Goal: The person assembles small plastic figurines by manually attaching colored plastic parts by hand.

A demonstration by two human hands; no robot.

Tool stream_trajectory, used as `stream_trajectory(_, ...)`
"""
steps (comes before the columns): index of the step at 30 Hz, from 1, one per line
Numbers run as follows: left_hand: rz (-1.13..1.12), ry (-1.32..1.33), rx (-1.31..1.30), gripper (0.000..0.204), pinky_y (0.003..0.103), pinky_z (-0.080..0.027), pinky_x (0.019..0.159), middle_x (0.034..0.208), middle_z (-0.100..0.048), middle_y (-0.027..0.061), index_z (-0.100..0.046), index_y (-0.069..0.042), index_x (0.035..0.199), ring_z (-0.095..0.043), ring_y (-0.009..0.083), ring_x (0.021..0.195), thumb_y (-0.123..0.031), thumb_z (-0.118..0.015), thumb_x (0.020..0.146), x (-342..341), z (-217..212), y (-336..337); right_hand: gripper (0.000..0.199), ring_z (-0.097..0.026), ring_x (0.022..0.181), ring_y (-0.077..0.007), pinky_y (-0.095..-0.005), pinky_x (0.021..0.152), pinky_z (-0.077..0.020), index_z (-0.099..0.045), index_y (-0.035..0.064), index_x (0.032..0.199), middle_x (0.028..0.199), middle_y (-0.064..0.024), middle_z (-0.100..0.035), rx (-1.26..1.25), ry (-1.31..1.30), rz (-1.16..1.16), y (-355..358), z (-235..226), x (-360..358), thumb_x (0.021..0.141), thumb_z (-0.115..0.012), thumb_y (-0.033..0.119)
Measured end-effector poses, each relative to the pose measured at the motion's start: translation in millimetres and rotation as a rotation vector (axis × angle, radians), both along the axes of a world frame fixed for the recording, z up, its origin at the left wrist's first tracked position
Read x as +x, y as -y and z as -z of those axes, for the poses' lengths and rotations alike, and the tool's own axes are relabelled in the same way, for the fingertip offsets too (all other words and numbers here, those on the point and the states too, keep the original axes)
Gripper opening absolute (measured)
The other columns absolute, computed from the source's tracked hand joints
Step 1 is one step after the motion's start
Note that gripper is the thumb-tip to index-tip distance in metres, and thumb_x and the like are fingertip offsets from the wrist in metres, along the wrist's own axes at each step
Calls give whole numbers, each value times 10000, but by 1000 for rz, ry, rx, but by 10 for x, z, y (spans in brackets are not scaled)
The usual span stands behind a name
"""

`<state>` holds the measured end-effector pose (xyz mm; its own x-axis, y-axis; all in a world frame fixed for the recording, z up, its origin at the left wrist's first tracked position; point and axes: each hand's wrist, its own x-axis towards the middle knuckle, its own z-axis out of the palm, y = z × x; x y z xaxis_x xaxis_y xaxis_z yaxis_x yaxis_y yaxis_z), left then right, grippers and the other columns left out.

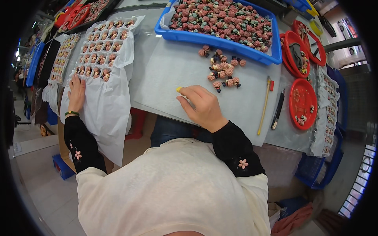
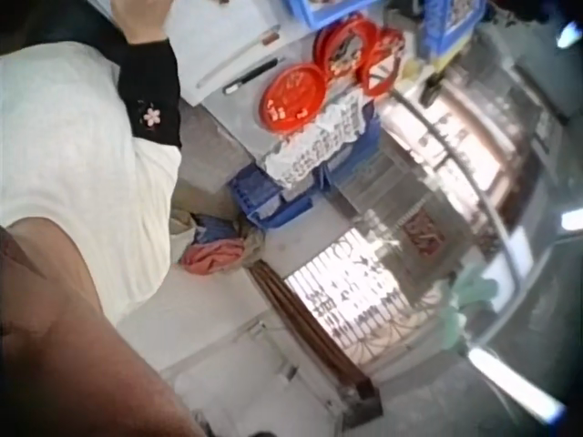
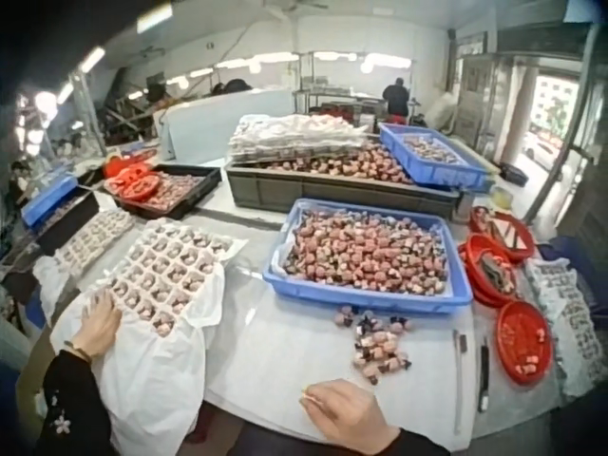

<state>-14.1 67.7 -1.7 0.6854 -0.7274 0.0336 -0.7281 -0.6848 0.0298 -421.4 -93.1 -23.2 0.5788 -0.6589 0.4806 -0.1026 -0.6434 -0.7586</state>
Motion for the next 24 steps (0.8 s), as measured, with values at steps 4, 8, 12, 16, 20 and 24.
stream_trajectory(4, 158, 301, -330, 539, 515, -142, 1010, 1369, -288, 168, -286, -43, 1329, -170, 341, 1297, -372, -383, 913, -325, -248, -20, 219, -544, 726, -243, -283, 636, -456, -591, 5, 883, 819, -95, -589, -326, -54, 216, 183, -54, -101, 680, -587, -77)
stream_trajectory(8, 566, -24, -709, 364, 434, -267, 985, 1217, -479, 161, -485, -20, 1175, -339, 372, 1210, -113, -545, 828, -1445, -683, 350, 338, -487, 926, -260, -321, 678, -436, -578, 32, 972, 886, -56, -587, -360, -310, 260, 390, -92, -240, 651, -579, -75)
stream_trajectory(12, 922, -411, -729, 264, 388, -360, 927, 1083, -566, 134, -600, -15, 986, -438, 343, 1140, 17, -608, 723, -2211, -606, 530, 341, -480, 936, -263, -329, 697, -421, -574, 39, 991, 893, -53, -580, -482, -490, 213, 433, -103, -168, 661, -602, -45)
stream_trajectory(16, 883, -881, -759, 215, 311, -408, 854, 1008, -591, 126, -576, 9, 1004, -534, 246, 1014, -22, -567, 792, -2508, -64, 823, 349, -519, 856, -252, -330, 695, -422, -568, 30, 1000, 904, -75, -569, -479, -337, 198, 380, -80, -116, 663, -657, 5)
stream_trajectory(20, 475, -1305, -735, 202, 264, -430, 780, 928, -592, 80, -556, 9, 1027, -549, 148, 904, -91, -529, 853, -2716, 222, 1108, 374, -566, 720, -176, -269, 563, -454, -561, 10, 1010, 919, -91, -558, -186, -17, 254, 161, -55, -23, 661, -696, 10)
stream_trajectory(24, 422, -1709, -697, 220, 219, -438, 707, 888, -587, 46, -550, 9, 1017, -538, 86, 800, -148, -542, 864, -2765, 409, 1311, 391, -570, 712, -142, -228, 510, -468, -553, 8, 1029, 934, -91, -550, -229, -44, 256, 159, 36, -10, 667, -699, 0)
